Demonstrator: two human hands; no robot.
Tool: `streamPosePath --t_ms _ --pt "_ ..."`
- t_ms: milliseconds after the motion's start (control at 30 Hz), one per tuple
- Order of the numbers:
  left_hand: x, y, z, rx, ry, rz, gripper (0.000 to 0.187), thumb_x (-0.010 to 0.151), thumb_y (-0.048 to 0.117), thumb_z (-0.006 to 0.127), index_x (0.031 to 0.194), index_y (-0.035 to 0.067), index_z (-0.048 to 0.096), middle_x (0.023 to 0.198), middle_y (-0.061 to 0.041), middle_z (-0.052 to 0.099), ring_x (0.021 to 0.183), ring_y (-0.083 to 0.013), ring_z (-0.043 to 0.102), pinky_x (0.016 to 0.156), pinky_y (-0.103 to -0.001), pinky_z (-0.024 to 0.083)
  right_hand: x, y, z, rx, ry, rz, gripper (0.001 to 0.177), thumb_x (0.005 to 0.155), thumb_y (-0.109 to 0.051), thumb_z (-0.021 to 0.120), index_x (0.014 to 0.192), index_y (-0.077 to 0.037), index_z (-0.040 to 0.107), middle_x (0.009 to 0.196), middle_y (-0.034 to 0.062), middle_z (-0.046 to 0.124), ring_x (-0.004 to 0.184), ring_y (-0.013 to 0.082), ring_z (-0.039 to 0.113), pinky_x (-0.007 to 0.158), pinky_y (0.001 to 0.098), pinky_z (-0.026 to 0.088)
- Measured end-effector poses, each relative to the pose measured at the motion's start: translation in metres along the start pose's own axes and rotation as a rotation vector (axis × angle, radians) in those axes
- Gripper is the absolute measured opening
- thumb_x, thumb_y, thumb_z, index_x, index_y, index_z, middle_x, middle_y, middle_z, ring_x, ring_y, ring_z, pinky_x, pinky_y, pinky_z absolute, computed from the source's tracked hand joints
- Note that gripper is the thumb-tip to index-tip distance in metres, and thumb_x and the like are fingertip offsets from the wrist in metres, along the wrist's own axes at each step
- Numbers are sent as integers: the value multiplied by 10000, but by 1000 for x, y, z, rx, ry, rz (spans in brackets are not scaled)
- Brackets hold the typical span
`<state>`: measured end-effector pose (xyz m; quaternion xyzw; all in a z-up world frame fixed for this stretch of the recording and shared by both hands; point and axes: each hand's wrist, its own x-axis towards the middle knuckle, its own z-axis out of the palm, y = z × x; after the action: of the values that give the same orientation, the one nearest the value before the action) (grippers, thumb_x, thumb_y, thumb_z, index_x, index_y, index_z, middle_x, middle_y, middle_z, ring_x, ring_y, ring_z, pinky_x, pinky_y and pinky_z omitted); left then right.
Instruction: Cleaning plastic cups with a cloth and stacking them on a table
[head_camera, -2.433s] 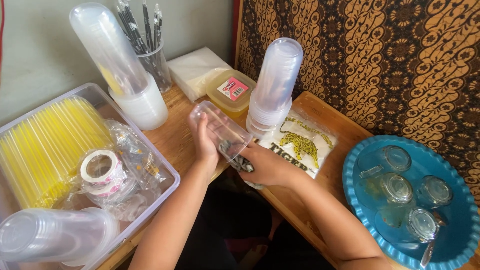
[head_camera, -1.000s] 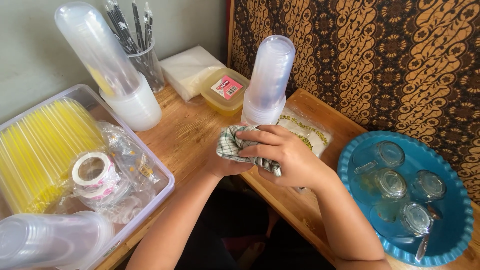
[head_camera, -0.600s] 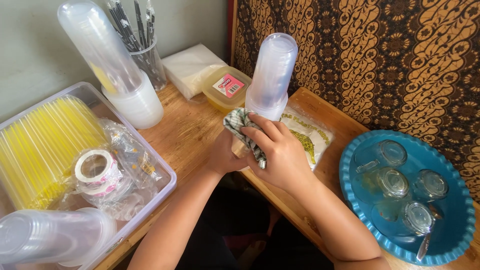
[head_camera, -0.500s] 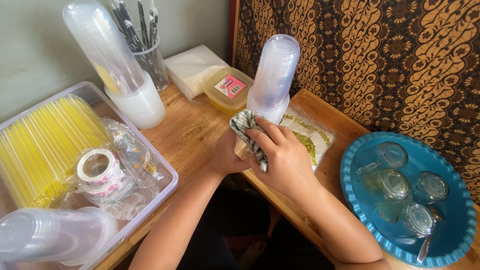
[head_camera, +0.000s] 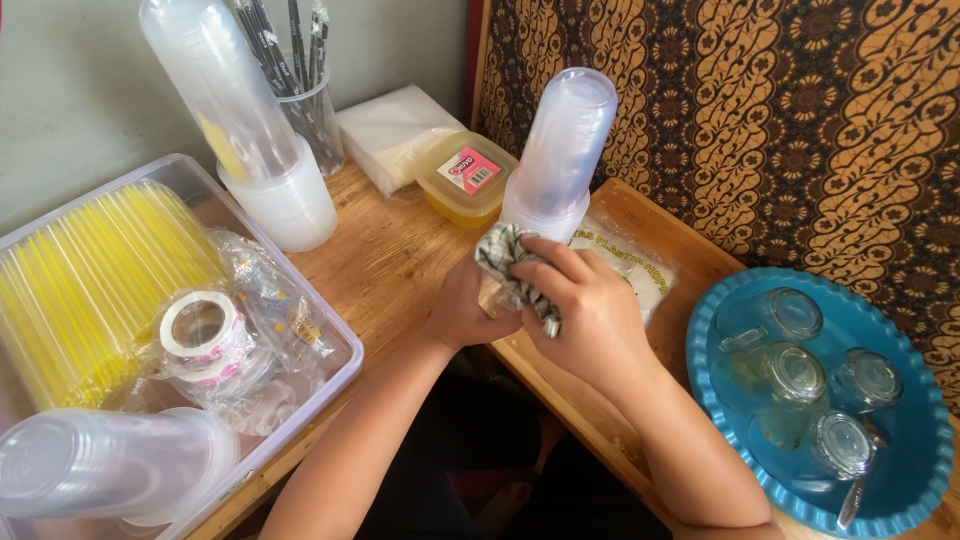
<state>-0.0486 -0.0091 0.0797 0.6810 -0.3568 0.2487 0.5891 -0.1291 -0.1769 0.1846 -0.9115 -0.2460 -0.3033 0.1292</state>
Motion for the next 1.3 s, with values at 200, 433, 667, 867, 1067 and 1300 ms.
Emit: streamPosePath --t_ms 200,433,667,867,1067,1300 --pt "4 7 2 -41 -9 9 658 608 370 928 1066 14 616 882 -202 652 859 -445 697 711 -500 561 1 -3 -5 35 -9 -58 419 666 -233 761 1081 -214 704 1240 5 665 978 308 682 755 419 582" --pt "-3 -3 2 -25 18 -31 775 604 383 931 1175 5 569 963 -225 657 926 -458 687 772 -523 553 4 -3 -3 87 -20 -130 418 674 -223 752 1089 -226 705 1252 -3 668 995 297 674 771 416 574" --pt "-9 -22 3 -70 46 -97 941 595 389 941 1335 3 505 1102 -224 674 1044 -408 682 893 -517 534 12 8 -4 427 -52 80 481 698 -117 715 1173 -188 706 1331 58 649 1088 377 670 862 497 570" --pt "6 -24 -8 -331 159 -179 810 793 510 806 1363 39 477 1190 -169 641 1095 -303 637 1027 -475 492 9 16 30 756 140 193 559 769 14 668 1314 -104 637 1405 185 578 1282 443 566 1050 571 437" --pt "13 -12 -13 -535 286 -493 892 868 751 591 1440 94 401 1308 -173 534 1144 -316 573 964 -443 526 11 -2 52 722 68 75 621 776 -1 703 1379 -122 626 1484 220 525 1290 493 555 1027 596 471" --pt "11 -31 -2 -723 390 -569 689 952 576 571 1459 143 399 1321 -97 532 1143 -241 592 901 -412 598 7 -6 61 442 141 -108 547 799 -98 746 1338 -170 680 1462 183 567 1192 426 639 942 529 557"
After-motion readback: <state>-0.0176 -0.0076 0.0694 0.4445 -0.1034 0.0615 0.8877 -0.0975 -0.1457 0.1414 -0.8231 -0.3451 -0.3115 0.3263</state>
